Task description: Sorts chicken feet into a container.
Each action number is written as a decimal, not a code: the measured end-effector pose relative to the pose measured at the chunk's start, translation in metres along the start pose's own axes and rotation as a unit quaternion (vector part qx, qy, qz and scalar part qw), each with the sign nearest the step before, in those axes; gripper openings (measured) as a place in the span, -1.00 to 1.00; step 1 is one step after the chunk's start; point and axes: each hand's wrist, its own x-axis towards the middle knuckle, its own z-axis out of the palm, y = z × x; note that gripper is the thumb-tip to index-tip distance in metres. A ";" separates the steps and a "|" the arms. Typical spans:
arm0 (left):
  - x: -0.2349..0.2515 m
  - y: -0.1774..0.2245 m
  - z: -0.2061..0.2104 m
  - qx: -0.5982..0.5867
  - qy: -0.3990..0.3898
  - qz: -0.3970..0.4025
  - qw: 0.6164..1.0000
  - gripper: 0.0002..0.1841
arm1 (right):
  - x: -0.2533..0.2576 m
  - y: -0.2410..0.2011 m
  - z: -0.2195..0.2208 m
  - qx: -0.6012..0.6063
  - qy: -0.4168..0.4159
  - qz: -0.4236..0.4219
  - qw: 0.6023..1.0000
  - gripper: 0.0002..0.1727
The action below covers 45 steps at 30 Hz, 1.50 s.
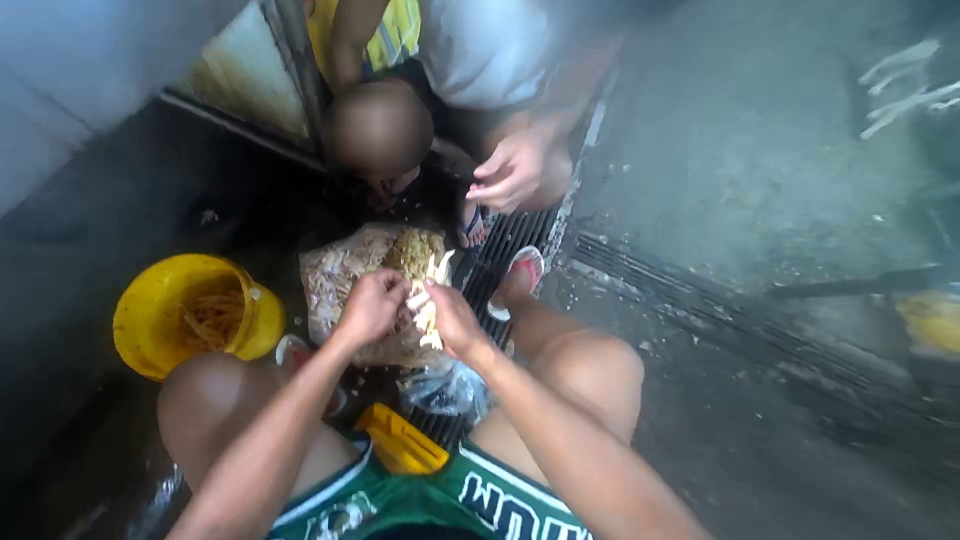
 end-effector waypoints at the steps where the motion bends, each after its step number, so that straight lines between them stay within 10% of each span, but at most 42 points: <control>1: -0.001 -0.003 0.003 0.045 0.026 0.013 0.999 -0.75 | 0.001 0.004 0.001 -0.005 0.004 -0.001 1.000 -0.37; 10: 0.001 -0.006 -0.018 0.116 0.137 0.095 0.979 -0.77 | 0.007 0.002 -0.005 0.127 0.104 -0.022 0.986 -0.39; 16: 0.007 -0.012 -0.017 0.196 0.053 0.050 0.978 -0.78 | 0.009 0.000 -0.013 0.186 0.021 -0.015 0.982 -0.35; 33: -0.011 -0.003 0.003 -0.021 -0.051 0.093 0.994 -0.61 | 0.007 0.007 -0.011 -0.065 -0.057 -0.087 0.992 -0.23; 45: -0.018 -0.003 -0.006 0.227 0.107 0.210 0.945 -0.84 | -0.001 -0.007 -0.017 -0.154 -0.009 -0.050 0.987 -0.40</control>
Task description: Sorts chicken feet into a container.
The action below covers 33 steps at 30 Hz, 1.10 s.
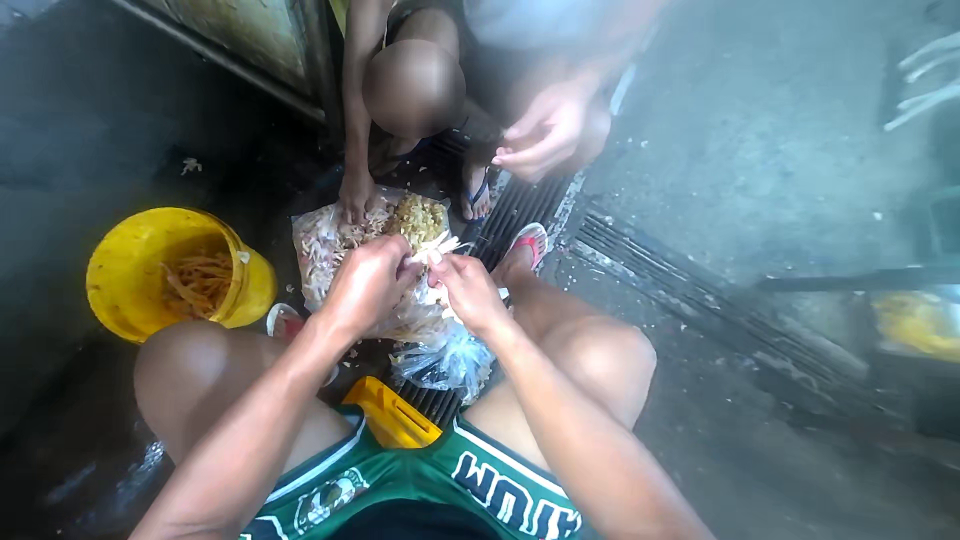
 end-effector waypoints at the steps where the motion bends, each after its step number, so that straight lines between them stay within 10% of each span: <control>1: -0.001 0.001 0.004 0.001 0.002 0.011 1.000 -0.85 | 0.000 -0.001 0.002 -0.029 0.012 0.007 0.999 -0.41; 19: 0.013 -0.032 -0.059 -0.296 -0.056 -0.050 0.952 -0.89 | -0.017 -0.015 0.005 0.082 0.033 -0.097 0.991 -0.77; 29: 0.007 -0.061 -0.098 -0.328 0.074 -0.028 0.941 -0.83 | -0.016 -0.010 -0.014 0.081 0.023 -0.090 0.992 -0.86; 33: 0.006 -0.042 -0.078 -0.360 -0.030 -0.040 0.932 -0.84 | -0.011 -0.004 -0.006 0.089 -0.055 -0.100 0.989 -0.58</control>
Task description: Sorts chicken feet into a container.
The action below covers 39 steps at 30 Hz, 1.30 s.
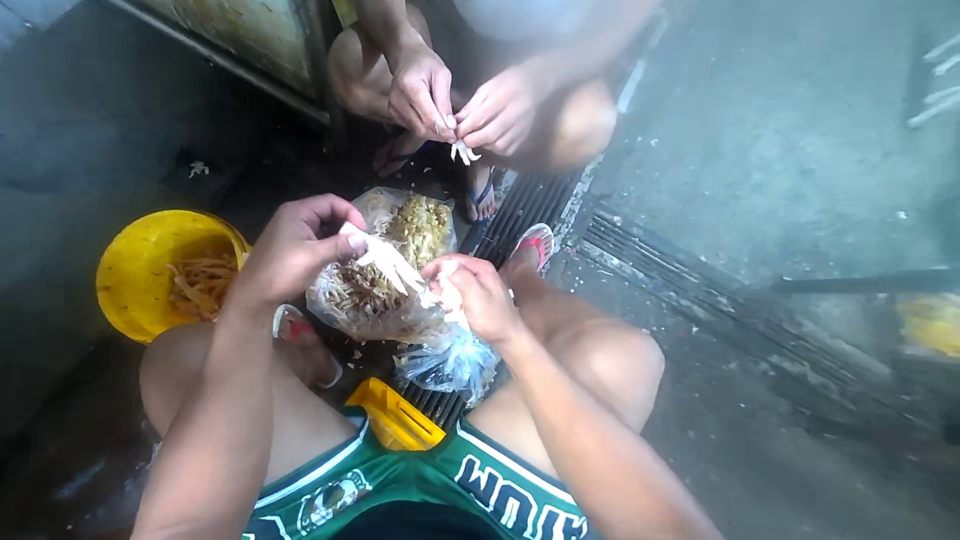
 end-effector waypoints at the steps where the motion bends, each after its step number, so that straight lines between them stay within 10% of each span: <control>1: 0.002 -0.001 0.007 0.003 -0.019 -0.019 1.000 -0.86 | 0.001 0.000 0.002 -0.007 -0.007 -0.010 1.000 -0.55; 8: 0.012 -0.018 0.042 -0.033 -0.067 -0.082 0.994 -0.87 | 0.001 -0.007 0.017 -0.158 -0.020 0.001 0.987 -0.79; 26: 0.032 -0.025 0.060 0.047 0.124 -0.256 0.957 -0.75 | 0.004 -0.010 0.028 -0.175 -0.046 -0.026 0.983 -0.76; 33: 0.041 -0.048 -0.018 0.068 0.359 -0.225 0.903 -0.63 | -0.026 -0.003 0.036 -0.110 -0.107 -0.062 0.986 -0.72; 39: 0.028 -0.031 0.005 -0.042 0.312 -0.190 0.930 -0.82 | -0.005 -0.002 0.034 -0.075 -0.085 0.028 0.993 -0.66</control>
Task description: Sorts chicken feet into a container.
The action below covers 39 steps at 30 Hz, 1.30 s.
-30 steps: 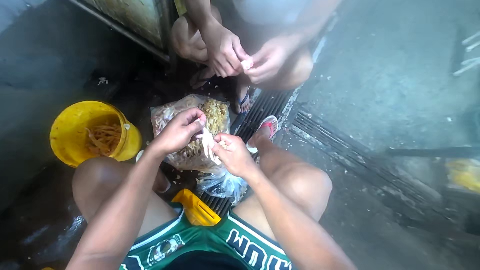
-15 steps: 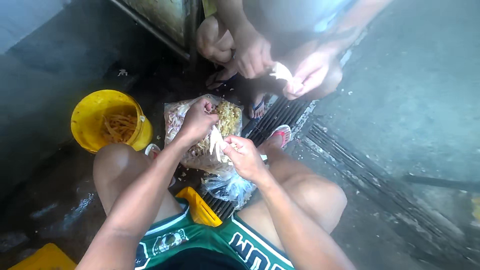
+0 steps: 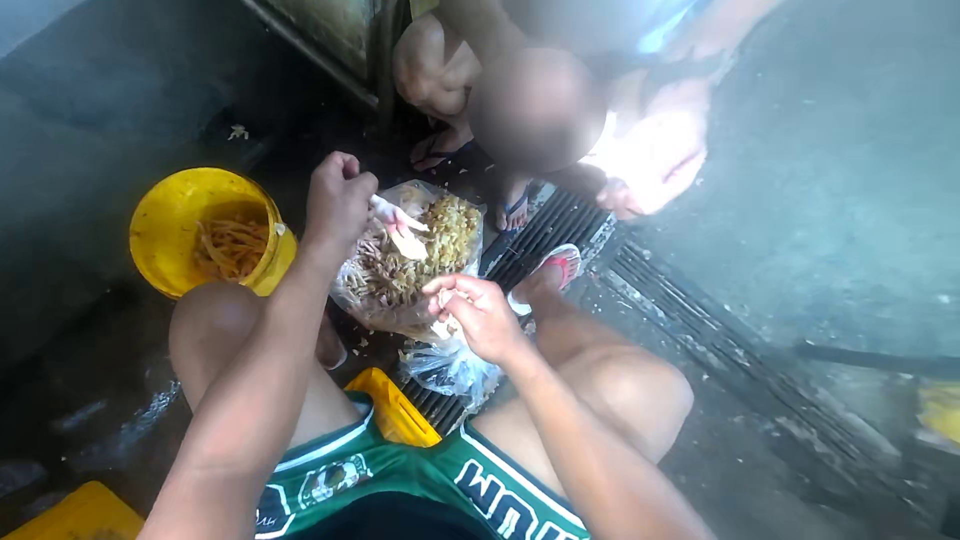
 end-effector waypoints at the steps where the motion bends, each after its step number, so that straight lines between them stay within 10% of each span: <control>1: -0.006 -0.001 0.006 0.011 -0.009 -0.003 1.000 -0.83 | 0.003 -0.001 0.000 0.024 0.006 0.003 1.000 -0.63; 16: -0.012 -0.006 0.038 0.105 -0.059 0.007 0.993 -0.79 | 0.011 -0.003 0.015 0.042 0.060 -0.020 0.997 -0.69; 23: 0.037 -0.008 -0.011 0.031 0.091 -0.004 0.995 -0.70 | -0.016 -0.008 0.014 0.071 0.035 -0.072 0.994 -0.64; 39: 0.000 -0.009 0.019 -0.169 -0.159 0.010 0.973 -0.96 | 0.005 0.009 0.005 0.143 0.023 -0.040 0.989 -0.69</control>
